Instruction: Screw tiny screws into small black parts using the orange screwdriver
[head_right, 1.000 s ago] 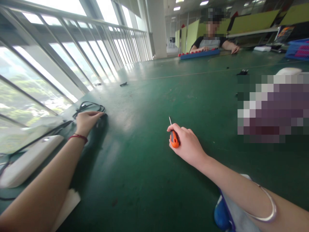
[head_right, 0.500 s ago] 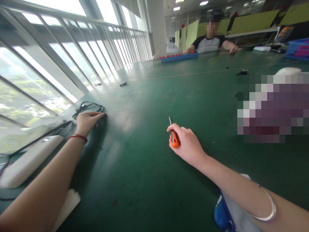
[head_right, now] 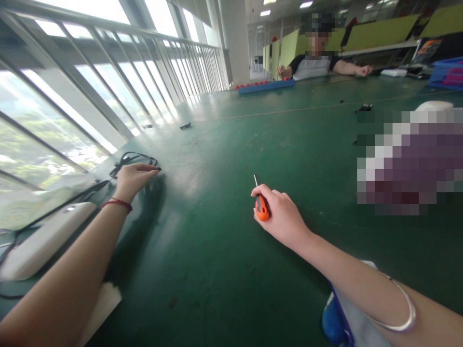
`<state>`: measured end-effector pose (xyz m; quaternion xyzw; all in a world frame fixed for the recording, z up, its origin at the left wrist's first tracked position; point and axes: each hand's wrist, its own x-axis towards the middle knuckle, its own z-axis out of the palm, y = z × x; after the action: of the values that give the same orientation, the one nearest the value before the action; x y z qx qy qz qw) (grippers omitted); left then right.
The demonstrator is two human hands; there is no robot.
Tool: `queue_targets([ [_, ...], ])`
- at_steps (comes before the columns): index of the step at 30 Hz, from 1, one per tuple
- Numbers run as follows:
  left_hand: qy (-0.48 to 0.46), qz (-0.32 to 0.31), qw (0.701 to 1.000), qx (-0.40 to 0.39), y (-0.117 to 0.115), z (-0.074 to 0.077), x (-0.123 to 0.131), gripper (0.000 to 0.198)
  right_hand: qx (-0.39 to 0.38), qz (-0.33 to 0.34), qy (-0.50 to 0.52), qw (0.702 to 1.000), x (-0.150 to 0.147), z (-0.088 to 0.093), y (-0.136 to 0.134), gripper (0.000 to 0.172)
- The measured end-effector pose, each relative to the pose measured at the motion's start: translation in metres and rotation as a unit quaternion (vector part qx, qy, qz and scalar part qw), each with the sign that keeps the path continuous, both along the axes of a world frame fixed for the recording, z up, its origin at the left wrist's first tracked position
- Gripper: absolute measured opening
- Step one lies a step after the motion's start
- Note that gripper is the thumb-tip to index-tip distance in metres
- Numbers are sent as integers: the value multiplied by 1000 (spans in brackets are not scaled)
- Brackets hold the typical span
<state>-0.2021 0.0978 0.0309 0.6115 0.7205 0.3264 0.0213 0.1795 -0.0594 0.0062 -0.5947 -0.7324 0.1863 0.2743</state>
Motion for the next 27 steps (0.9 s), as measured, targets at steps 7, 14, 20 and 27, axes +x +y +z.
queue_targets([
  [7, -73, -167, 983, 1, -19, 22, 97, 21, 26, -4, 102, 994, -1, 2, -3, 17],
  [14, -48, -401, 915, 16, -66, -14, 192, 16, 160, 0, 190, 969, -3, 8, -8, 14],
  [20, -75, -398, 914, 11, -71, -28, 195, 14, 222, -27, 189, 956, -2, 10, -11, 10],
  [27, -67, -374, 925, 12, -69, -27, 194, 13, 203, -5, 163, 965, -3, 14, -15, 8],
])
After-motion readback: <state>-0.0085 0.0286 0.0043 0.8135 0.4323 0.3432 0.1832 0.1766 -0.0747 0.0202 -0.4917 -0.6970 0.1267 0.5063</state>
